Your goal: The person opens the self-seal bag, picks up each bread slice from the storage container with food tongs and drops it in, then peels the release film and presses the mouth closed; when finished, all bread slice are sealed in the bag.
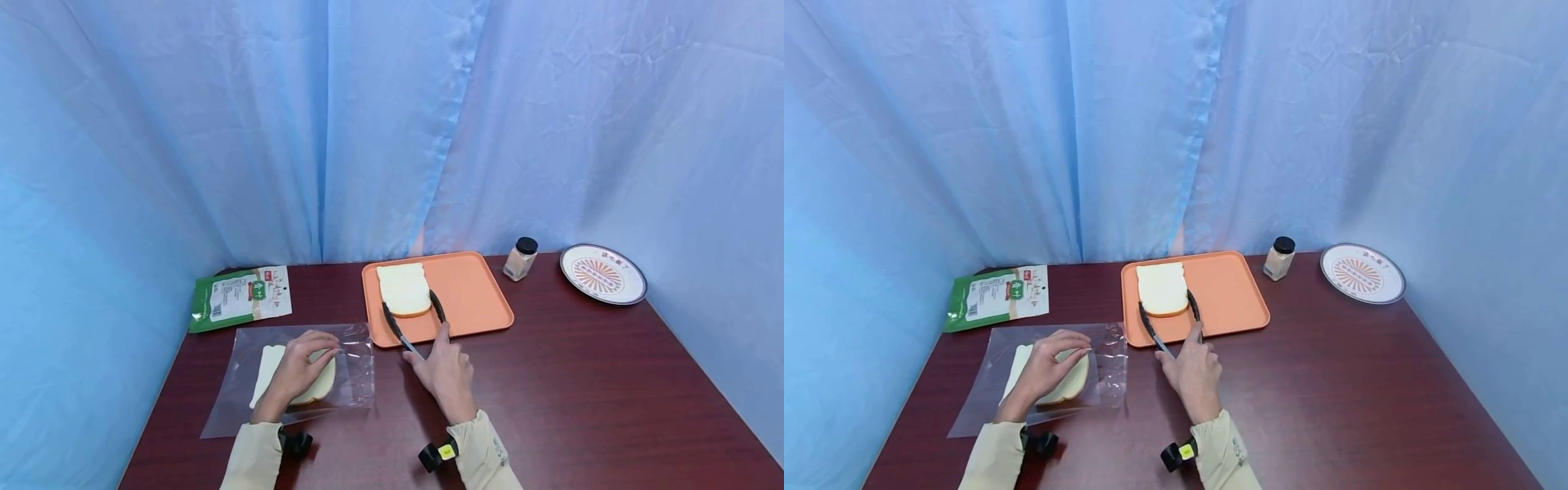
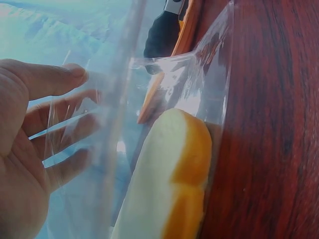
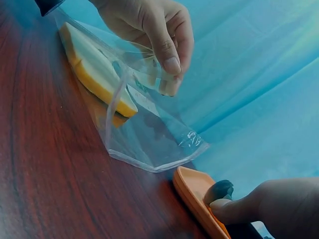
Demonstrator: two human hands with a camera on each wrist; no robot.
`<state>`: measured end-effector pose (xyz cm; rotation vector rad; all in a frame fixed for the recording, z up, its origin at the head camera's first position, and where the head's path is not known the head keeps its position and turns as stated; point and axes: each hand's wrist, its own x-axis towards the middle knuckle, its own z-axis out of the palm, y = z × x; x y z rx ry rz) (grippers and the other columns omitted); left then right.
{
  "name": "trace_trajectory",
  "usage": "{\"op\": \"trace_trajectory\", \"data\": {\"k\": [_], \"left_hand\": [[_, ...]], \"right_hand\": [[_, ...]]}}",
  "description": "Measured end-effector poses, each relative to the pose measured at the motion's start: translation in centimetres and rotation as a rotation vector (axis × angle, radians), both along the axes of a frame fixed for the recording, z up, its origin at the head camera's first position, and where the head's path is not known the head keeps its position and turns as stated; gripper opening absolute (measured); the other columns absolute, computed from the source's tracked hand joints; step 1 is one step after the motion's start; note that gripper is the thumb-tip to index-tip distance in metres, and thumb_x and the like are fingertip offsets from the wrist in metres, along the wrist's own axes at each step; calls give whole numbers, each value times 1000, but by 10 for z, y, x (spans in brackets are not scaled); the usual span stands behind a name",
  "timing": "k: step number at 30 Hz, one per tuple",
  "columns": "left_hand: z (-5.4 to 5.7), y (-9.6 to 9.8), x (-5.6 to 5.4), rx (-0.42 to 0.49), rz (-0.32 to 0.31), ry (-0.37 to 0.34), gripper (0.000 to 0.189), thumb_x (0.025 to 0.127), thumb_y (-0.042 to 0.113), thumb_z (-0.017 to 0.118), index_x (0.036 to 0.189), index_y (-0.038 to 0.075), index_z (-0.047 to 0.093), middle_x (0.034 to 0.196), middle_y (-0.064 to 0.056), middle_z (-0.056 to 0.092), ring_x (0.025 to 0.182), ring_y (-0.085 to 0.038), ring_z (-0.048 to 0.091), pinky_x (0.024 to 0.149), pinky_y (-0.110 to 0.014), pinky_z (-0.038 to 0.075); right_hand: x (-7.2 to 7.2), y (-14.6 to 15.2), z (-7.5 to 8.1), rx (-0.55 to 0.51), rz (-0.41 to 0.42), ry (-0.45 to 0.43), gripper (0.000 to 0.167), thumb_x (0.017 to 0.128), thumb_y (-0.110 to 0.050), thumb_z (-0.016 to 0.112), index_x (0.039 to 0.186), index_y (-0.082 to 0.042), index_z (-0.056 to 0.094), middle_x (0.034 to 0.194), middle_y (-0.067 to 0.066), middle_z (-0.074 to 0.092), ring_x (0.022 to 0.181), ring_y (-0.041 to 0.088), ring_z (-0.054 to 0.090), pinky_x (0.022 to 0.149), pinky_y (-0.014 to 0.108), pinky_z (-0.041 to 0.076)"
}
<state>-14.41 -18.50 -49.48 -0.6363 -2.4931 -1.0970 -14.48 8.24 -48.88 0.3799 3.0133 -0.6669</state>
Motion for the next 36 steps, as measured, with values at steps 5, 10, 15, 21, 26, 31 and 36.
{"op": "trace_trajectory", "data": {"k": [5,10,15,21,26,31,36], "left_hand": [[0,0,-2,-5,-8,11,10,84,3,77,94,4,79,99,-7,76,95,-24,71,83,-43,61],[1,0,-1,-11,-2,8,10,84,4,77,94,5,79,99,-8,76,96,-24,71,83,-43,60],[0,1,-1,-21,6,1,10,84,3,77,94,4,79,100,-8,76,96,-24,71,84,-44,60],[0,1,0,-16,-3,11,9,84,4,77,93,5,79,99,-8,76,96,-24,71,83,-43,60],[-1,1,0,-17,-5,16,10,84,3,77,93,5,79,99,-7,76,95,-23,71,82,-43,61],[-2,1,0,-19,2,0,11,84,3,78,94,5,79,100,-7,76,96,-23,71,83,-43,61],[-2,1,0,-23,5,-3,11,83,3,78,94,5,79,100,-7,76,96,-23,71,83,-42,61]], "right_hand": [[0,-2,-3,13,-17,2,101,78,-61,77,147,-3,32,91,31,67,73,44,69,56,49,53],[-1,-8,-4,31,-19,22,102,78,-61,77,148,-1,33,91,32,66,75,45,69,57,49,55],[-1,-12,-7,55,-8,51,99,79,-59,76,148,-1,34,90,33,66,74,46,69,55,49,54],[-1,-9,-9,72,16,89,93,81,-55,77,145,0,37,87,32,67,73,48,68,55,50,54],[0,-6,-11,76,35,101,89,82,-52,77,142,0,38,81,30,66,69,47,68,52,49,53],[0,-1,-14,88,50,122,88,82,-51,77,142,1,39,77,29,65,65,45,67,50,48,52],[0,5,-16,75,60,136,83,83,-50,77,139,0,41,74,27,65,63,44,66,49,48,51]]}}
